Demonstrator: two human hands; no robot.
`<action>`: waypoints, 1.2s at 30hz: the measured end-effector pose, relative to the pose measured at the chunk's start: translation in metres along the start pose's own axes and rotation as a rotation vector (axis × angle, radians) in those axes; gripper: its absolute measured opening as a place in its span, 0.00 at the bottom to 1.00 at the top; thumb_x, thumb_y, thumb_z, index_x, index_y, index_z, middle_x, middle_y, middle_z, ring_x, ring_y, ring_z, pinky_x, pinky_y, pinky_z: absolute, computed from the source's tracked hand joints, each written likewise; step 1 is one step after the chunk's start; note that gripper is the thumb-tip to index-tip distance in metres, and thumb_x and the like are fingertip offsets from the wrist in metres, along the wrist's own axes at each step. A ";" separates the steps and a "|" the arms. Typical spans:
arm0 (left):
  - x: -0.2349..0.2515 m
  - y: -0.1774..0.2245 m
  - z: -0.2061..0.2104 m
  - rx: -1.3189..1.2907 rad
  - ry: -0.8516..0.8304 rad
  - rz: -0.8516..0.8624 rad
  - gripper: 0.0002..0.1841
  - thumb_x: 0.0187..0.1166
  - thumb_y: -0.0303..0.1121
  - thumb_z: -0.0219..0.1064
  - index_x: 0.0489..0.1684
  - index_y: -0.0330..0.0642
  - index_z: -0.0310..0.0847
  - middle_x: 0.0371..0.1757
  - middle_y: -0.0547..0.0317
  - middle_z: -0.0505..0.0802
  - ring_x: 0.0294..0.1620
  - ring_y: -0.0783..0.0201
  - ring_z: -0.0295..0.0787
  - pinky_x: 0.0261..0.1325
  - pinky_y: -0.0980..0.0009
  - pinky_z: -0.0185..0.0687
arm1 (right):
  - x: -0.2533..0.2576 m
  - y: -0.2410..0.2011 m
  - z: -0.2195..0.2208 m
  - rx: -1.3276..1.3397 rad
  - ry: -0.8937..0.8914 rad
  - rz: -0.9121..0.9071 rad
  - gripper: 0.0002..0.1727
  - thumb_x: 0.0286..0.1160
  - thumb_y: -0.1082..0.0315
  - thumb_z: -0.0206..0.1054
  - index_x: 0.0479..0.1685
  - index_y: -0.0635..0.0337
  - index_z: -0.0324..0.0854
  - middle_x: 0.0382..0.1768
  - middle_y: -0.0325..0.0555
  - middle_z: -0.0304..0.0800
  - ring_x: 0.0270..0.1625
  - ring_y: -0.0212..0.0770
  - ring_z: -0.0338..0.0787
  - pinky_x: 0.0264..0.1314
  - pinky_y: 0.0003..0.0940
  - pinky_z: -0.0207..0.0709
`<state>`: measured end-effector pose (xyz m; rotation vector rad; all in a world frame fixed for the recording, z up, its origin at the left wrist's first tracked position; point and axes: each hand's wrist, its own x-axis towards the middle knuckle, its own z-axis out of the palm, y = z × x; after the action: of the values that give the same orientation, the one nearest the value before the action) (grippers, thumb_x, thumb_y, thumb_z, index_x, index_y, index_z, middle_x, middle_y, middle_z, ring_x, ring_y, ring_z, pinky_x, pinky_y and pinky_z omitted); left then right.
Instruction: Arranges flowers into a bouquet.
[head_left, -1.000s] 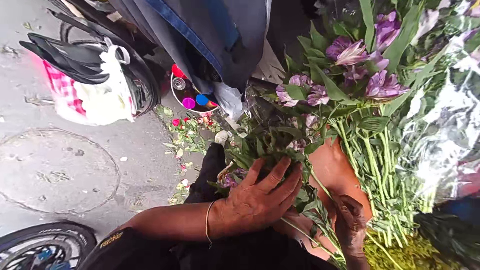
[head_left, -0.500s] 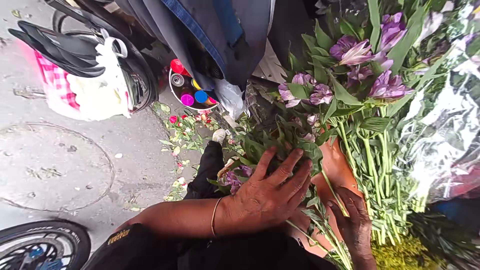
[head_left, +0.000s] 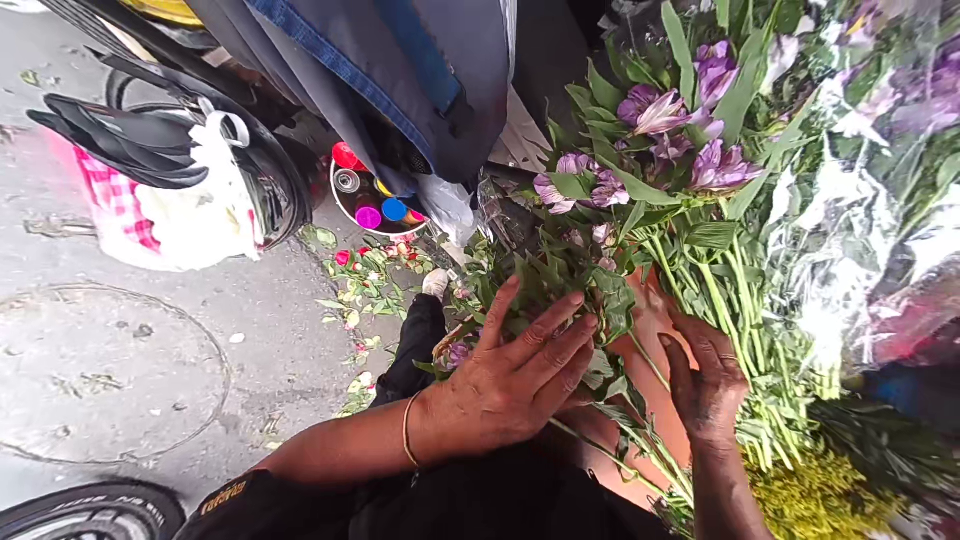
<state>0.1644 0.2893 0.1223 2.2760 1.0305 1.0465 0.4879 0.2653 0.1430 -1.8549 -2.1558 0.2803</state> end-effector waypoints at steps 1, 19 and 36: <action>0.000 -0.007 -0.005 -0.017 0.025 -0.022 0.23 0.88 0.49 0.61 0.69 0.42 0.81 0.77 0.53 0.86 0.88 0.51 0.67 0.89 0.32 0.39 | 0.003 0.011 -0.013 -0.072 0.077 0.029 0.18 0.85 0.65 0.65 0.62 0.70 0.86 0.57 0.68 0.89 0.57 0.51 0.91 0.64 0.37 0.82; -0.033 -0.002 -0.071 0.070 0.204 -0.369 0.22 0.91 0.44 0.55 0.56 0.36 0.90 0.61 0.43 0.94 0.67 0.48 0.88 0.73 0.52 0.76 | 0.008 0.073 -0.050 0.063 0.404 0.137 0.15 0.84 0.63 0.66 0.52 0.67 0.92 0.53 0.60 0.94 0.60 0.46 0.92 0.69 0.38 0.80; 0.055 0.115 0.001 -0.487 -0.147 -0.153 0.18 0.88 0.38 0.60 0.61 0.34 0.88 0.51 0.49 0.94 0.45 0.67 0.91 0.53 0.74 0.86 | 0.029 -0.026 -0.229 -0.400 0.516 0.046 0.21 0.94 0.61 0.50 0.72 0.58 0.82 0.52 0.75 0.87 0.46 0.79 0.88 0.39 0.74 0.73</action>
<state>0.2406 0.2588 0.2202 1.8201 0.7736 0.9294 0.5368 0.2814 0.3700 -1.8997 -1.8942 -0.6014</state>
